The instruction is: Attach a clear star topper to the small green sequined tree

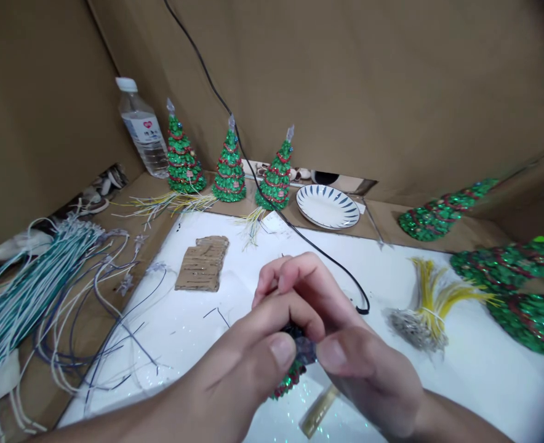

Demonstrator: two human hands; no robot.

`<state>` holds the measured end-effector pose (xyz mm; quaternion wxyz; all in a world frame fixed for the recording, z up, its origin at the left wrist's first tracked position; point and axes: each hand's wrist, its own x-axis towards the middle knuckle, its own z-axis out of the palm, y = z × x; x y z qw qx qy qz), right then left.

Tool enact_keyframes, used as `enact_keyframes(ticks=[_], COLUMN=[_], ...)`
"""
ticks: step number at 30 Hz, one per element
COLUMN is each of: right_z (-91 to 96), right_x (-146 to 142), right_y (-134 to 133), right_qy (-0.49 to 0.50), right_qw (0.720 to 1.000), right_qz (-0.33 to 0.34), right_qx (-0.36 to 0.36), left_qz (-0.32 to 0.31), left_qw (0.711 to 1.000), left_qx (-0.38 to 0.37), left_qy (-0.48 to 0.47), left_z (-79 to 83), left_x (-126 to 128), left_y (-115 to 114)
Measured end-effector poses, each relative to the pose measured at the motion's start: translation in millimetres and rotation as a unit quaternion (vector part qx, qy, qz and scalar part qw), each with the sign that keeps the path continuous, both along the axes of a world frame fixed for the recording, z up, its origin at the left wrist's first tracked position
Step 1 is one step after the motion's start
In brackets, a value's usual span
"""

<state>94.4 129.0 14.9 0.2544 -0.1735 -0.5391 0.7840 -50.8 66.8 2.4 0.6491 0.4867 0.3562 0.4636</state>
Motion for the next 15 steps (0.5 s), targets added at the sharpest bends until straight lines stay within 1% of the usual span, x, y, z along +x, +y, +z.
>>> enact_keyframes(ticks=[5, 9, 15], right_z=[-0.2, -1.6, -3.2], right_x=[-0.4, -1.0, -1.6], right_y=[0.0, -0.5, -3.0], right_qy=[0.003, 0.004, 0.010], right_qw=[1.000, 1.000, 0.999], right_qz=[-0.005, -0.014, -0.023], right_qx=[0.005, 0.011, 0.020], left_qz=[-0.010, -0.006, -0.015], left_qw=[1.000, 1.000, 1.000], left_qx=[-0.002, -0.009, 0.009], left_qy=[-0.013, -0.012, 0.000], left_z=[0.8, 1.6, -1.2], left_x=[-0.8, -1.6, -1.6], left_y=[-0.9, -2.6, -3.1])
